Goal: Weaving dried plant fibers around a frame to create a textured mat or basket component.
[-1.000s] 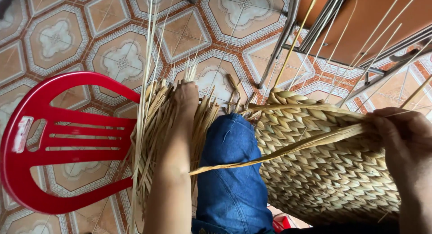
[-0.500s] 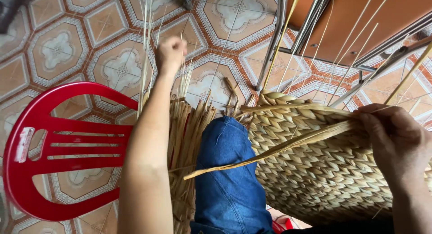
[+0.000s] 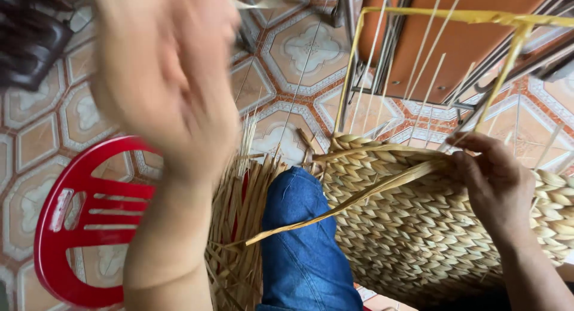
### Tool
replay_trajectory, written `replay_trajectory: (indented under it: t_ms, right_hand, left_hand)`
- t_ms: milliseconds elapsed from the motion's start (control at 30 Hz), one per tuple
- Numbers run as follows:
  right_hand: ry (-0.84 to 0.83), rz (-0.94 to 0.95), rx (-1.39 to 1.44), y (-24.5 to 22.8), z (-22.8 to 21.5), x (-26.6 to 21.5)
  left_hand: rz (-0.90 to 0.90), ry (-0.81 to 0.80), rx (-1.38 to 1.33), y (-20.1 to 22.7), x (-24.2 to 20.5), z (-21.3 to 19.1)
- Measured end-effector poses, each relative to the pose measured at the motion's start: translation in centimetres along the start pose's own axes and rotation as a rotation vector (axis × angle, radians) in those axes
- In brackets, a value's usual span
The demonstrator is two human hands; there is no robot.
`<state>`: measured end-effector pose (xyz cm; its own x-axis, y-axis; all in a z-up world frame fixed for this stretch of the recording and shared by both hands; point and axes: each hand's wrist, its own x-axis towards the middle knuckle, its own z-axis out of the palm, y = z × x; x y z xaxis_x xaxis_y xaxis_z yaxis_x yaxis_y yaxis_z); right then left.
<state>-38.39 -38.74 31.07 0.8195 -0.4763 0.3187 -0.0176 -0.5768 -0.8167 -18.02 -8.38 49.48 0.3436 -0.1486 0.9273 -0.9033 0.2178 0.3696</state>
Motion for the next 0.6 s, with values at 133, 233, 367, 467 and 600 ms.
replay_trajectory:
  t_ms: [133, 233, 367, 467, 600]
  right_hand:
    - [-0.009, 0.055, 0.252, -2.7, -1.7, -1.3]
    - [-0.199, 0.12, 0.502, -4.4, -3.2, -2.6]
    - [-0.415, 0.272, 0.635, -2.3, -3.7, -3.8]
    - [-0.294, 0.238, 0.557, -1.0, -4.8, -4.1]
    - [-0.007, 0.059, 0.726, -1.3, -7.6, -2.1]
  left_hand:
    - [0.325, -0.564, 0.076, 7.4, -4.8, 5.1]
    - [0.487, -0.657, 0.08, 8.7, -12.3, 9.6]
    - [0.403, -0.813, -0.036, 8.3, -16.4, 13.3]
    - [0.257, -0.919, -0.087, 7.8, -16.2, 14.1]
    - [0.016, -0.67, -0.147, 5.4, -17.2, 14.0]
